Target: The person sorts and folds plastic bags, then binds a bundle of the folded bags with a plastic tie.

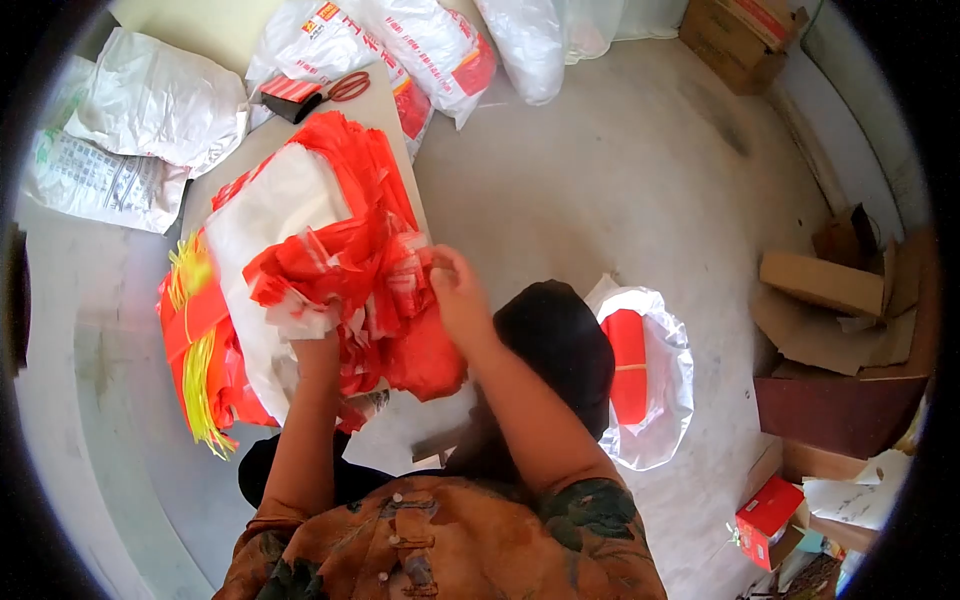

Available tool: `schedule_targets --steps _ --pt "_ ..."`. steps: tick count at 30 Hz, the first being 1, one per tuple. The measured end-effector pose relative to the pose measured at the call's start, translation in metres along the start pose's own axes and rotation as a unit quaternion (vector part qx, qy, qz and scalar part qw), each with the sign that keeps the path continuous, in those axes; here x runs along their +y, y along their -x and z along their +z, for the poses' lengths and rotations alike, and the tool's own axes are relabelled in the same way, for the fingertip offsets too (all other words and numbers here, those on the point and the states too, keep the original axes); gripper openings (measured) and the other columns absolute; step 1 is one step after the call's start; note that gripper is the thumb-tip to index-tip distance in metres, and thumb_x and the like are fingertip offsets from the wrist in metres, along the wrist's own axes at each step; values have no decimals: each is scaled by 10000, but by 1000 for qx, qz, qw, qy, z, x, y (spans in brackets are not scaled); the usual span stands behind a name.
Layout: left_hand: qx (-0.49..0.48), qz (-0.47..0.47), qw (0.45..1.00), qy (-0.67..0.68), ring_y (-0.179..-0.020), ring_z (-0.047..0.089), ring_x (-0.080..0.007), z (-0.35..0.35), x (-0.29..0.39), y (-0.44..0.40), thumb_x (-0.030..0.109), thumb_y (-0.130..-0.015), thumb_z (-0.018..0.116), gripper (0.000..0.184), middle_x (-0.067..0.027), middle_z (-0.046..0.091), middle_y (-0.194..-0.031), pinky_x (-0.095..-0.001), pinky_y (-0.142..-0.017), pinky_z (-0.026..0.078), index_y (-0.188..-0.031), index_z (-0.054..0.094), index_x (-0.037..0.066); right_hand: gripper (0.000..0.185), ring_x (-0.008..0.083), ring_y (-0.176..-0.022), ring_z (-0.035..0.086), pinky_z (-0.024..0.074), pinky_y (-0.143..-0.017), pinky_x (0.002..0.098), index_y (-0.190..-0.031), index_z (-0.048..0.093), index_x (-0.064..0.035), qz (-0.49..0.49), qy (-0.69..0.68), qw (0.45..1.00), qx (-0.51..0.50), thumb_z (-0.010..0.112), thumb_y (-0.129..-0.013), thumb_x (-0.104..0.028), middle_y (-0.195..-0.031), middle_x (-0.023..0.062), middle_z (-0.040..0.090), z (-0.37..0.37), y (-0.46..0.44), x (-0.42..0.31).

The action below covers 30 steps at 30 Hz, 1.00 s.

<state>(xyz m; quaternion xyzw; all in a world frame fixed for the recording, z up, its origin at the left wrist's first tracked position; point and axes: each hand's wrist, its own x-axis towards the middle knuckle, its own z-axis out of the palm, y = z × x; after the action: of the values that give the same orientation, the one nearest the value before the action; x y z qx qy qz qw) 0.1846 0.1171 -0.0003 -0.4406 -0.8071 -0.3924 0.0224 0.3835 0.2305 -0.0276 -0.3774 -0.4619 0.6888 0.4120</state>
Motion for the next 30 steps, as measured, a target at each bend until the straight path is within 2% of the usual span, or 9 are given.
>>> schedule_targets --steps 3,6,9,12,15,18,24,27,30 --pt "-8 -124 984 131 -975 643 -233 -20 27 -16 37 -853 680 324 -107 668 -1101 -364 -839 541 -1160 589 -16 493 263 -1345 544 396 -1135 359 -1468 513 -44 -62 146 987 7 621 -1004 -171 -1470 147 566 -8 -8 9" --pt "-31 -172 949 263 -1013 640 -222 -25 8 -30 23 -851 674 376 -97 663 -1149 -346 -855 551 -1215 581 4 593 326 -1413 482 354 -1181 400 -1504 475 -47 -122 282 951 -38 666 -959 -184 -1524 189 514 -2 -12 -2" --pt "-44 -188 910 366 -1041 652 -250 -33 14 -39 -11 -844 639 420 -107 659 -1181 -355 -889 566 -1259 572 6 664 421 -1345 504 392 -1153 466 -1474 472 -15 -239 321 914 -61 726 -895 -220 -1447 231 556 11 -30 1" --pt "-62 -216 869 441 -1059 661 -270 -46 30 -49 -26 -830 633 487 -117 657 -1210 -367 -904 571 -1310 555 0 686 397 -1338 508 409 -1129 469 -1469 480 -6 -258 399 876 -83 745 -883 -245 -1448 215 555 21 -46 -8" --pt "-70 -254 834 485 -1065 672 -276 -54 34 -54 -37 -827 629 491 -127 662 -1214 -372 -909 577 -1311 553 -3 716 392 -1308 516 430 -1092 465 -1468 481 1 -136 499 847 -119 767 -868 -266 -1461 207 541 29 -45 -26" --pt "-79 -267 811 515 -1062 681 -273 -59 28 -60 -57 -830 628 462 -129 669 -1212 -366 -905 582 -1285 564 0 682 387 -1263 536 424 -1081 467 -1464 512 -47 -179 504 841 -81 757 -871 -279 -1373 210 588 35 -37 -20" --pt "-89 -250 797 543 -1098 677 -289 -60 23 -63 -59 -826 656 506 -141 660 -1246 -396 -942 585 -1315 543 0 517 382 -1193 577 473 -1032 452 -1376 571 -49 -186 321 922 -114 719 -895 -171 -1356 193 556 58 -10 -9" --pt "-86 -242 786 563 -1115 673 -302 -58 25 -65 -65 -825 659 530 -145 650 -1266 -412 -959 585 -1335 528 1 479 404 -1263 537 451 -1078 456 -1365 566 -18 -245 326 907 -107 696 -912 -102 -1385 236 514 64 -2 -3" --pt "-90 -245 777 572 -1132 668 -315 -58 18 -69 -67 -827 659 556 -150 643 -1284 -423 -965 586 -1359 513 2 468 270 -1114 620 515 -947 379 -1383 549 -45 -267 269 924 -52 670 -937 -119 -1287 129 577 69 -8 12"
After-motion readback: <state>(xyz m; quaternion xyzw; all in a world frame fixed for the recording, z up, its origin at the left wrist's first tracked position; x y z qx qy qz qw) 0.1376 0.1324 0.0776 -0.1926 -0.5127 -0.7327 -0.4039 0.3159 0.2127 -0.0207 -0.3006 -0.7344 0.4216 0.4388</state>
